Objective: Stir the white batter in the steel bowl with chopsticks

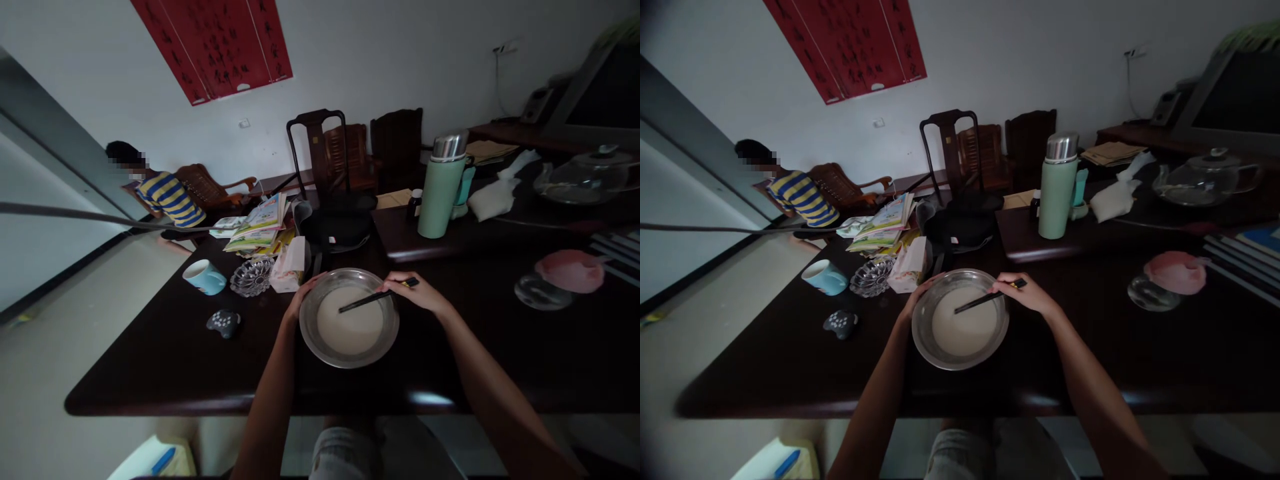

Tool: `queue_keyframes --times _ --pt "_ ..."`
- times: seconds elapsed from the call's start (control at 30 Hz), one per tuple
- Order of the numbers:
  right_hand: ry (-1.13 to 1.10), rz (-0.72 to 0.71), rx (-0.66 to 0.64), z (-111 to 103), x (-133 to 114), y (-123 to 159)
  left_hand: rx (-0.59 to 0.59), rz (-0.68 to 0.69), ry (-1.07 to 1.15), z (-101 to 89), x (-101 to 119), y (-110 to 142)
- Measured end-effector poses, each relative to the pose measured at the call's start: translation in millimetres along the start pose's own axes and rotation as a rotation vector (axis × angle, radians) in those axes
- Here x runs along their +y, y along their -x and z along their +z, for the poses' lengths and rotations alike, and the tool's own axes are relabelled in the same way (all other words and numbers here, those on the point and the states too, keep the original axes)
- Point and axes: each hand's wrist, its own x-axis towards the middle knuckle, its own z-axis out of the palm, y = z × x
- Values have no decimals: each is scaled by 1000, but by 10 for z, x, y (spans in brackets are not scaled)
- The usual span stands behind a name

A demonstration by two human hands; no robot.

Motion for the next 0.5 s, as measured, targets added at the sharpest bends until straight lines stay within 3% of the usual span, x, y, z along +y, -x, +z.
queue_keyframes --times 0.17,0.23,0.37,0.43,0.5 --pt "-11 43 214 -133 54 16 8 4 6 6 5 26" --pt "-34 56 174 -147 51 26 2 0 13 14 18 36" --pt "-6 12 -27 -15 -7 10 9 12 8 26 32 46" --pt "17 -7 -23 17 -22 0 13 17 5 29 31 49" --pt "13 2 69 -16 -13 4 18 26 1 33 33 54"
